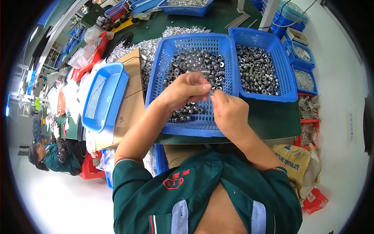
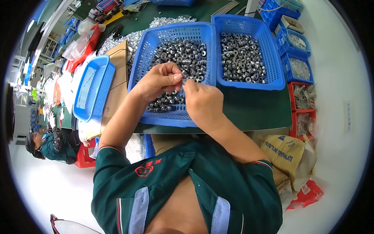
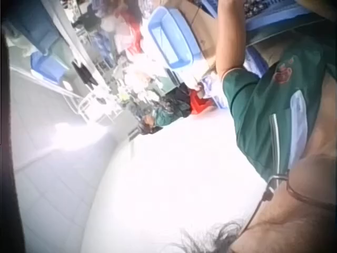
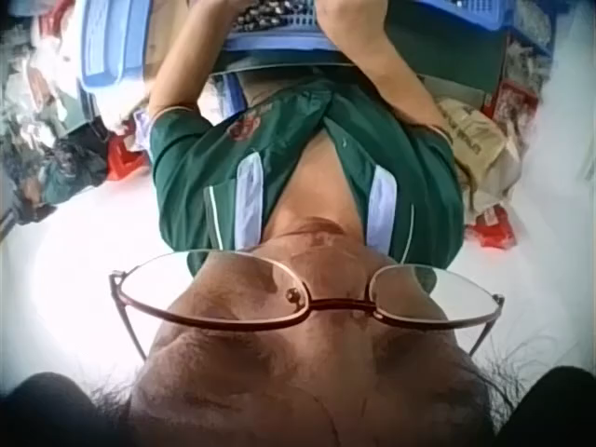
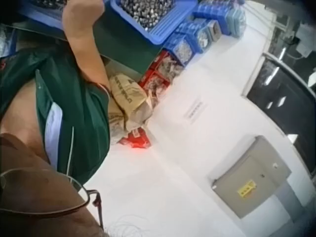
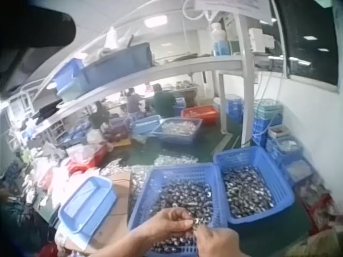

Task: The person is manually assembling small metal hardware components (washers and rings) by hand at a workbench.

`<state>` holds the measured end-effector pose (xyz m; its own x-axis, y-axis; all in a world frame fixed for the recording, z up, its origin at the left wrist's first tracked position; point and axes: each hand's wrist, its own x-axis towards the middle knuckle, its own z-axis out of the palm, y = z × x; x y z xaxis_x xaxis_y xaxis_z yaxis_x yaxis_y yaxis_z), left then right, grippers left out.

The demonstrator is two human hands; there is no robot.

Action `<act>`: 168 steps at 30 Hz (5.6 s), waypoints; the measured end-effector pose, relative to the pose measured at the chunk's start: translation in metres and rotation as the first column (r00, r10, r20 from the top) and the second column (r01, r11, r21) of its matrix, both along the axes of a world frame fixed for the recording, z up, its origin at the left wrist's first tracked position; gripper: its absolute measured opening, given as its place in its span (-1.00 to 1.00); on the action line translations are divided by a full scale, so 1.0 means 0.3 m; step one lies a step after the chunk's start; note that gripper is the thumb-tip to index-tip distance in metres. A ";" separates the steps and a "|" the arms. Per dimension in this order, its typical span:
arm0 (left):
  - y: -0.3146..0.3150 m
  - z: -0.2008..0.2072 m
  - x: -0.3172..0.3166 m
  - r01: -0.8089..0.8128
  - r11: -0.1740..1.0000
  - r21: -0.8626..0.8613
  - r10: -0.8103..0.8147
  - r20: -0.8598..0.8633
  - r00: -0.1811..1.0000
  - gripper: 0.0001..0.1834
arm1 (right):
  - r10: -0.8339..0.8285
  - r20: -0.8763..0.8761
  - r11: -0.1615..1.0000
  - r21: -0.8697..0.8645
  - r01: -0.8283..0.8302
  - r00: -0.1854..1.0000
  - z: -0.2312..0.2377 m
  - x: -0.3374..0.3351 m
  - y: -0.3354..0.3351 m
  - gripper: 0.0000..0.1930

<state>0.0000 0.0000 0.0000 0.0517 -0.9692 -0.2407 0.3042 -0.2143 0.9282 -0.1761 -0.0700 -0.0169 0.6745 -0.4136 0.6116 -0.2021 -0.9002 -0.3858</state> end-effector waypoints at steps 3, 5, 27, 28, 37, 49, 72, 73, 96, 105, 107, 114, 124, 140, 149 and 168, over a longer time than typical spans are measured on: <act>-0.007 0.001 0.000 -0.003 0.999 -0.053 -0.002 -0.085 0.996 -0.79 | 0.017 0.012 0.992 0.127 -0.018 1.000 0.008 -0.003 -0.008 -0.80; -0.005 -0.006 0.004 -0.055 0.996 -0.074 0.051 -0.051 0.997 -0.80 | 0.110 0.147 0.910 0.383 -0.159 0.983 -0.010 0.011 -0.029 -0.79; -0.518 0.042 -0.237 0.510 0.832 0.219 -0.134 0.971 -0.198 -0.78 | 0.260 -0.246 0.959 0.181 -0.219 0.934 -0.029 -0.007 -0.026 -0.76; -0.515 0.027 -0.254 0.495 0.816 0.298 -0.116 0.924 -0.365 -0.78 | 0.256 -0.205 0.959 0.173 -0.223 0.945 -0.029 -0.006 -0.020 -0.76; -0.471 0.033 -0.172 0.559 0.797 -0.227 0.272 0.962 0.003 -0.72 | 0.264 -0.123 0.950 0.206 -0.236 0.957 -0.044 -0.007 -0.045 -0.81; 0.046 -0.025 -0.047 0.402 0.870 0.284 -0.234 0.957 -0.169 -0.65 | 0.207 0.308 0.694 0.622 -0.361 0.929 -0.012 -0.019 -0.048 -0.82; -0.135 -0.214 0.002 0.265 0.963 0.052 -0.109 0.973 0.205 -0.83 | 0.211 0.222 0.752 0.585 -0.303 0.952 0.001 -0.018 -0.044 -0.83; -0.130 -0.182 0.016 0.265 0.964 0.015 -0.080 0.969 0.235 -0.78 | 0.210 0.224 0.754 0.582 -0.304 0.952 0.003 -0.019 -0.042 -0.83; -0.024 0.022 -0.041 -0.072 0.992 -0.103 0.077 0.053 0.996 -0.73 | 0.147 0.253 0.728 0.627 -0.278 0.956 0.012 -0.011 -0.045 -0.84; 0.011 0.055 -0.032 -0.082 0.983 -0.165 0.107 0.151 0.983 -0.72 | 0.149 0.204 0.712 0.656 -0.248 0.968 0.007 -0.010 -0.042 -0.87; 0.012 0.054 -0.037 -0.083 0.985 -0.154 0.108 0.158 0.981 -0.74 | 0.154 0.203 0.726 0.641 -0.250 0.967 0.004 -0.012 -0.043 -0.87; 0.005 0.037 -0.026 -0.094 0.994 -0.057 0.108 0.315 0.943 -0.79 | 0.139 0.129 0.824 0.534 -0.187 0.982 -0.004 -0.004 -0.034 -0.87; 0.001 0.027 -0.017 -0.104 0.993 0.052 0.081 0.323 0.943 -0.73 | 0.122 0.015 0.989 0.081 -0.122 0.992 -0.009 0.009 -0.031 -0.83; -0.049 0.013 0.003 -0.221 0.975 -0.019 0.221 -0.021 0.975 -0.89 | 0.116 0.137 0.715 0.676 -0.179 0.984 -0.003 0.002 -0.072 -0.79; -0.085 -0.229 -0.059 0.137 0.983 0.120 -0.143 0.974 0.176 -0.70 | 0.148 0.181 0.717 0.658 -0.231 0.972 -0.011 -0.007 -0.059 -0.82; -0.048 0.008 -0.020 -0.213 0.977 -0.015 0.207 -0.185 0.961 -0.91 | 0.117 0.150 0.793 0.580 -0.184 0.982 -0.011 -0.007 -0.054 -0.80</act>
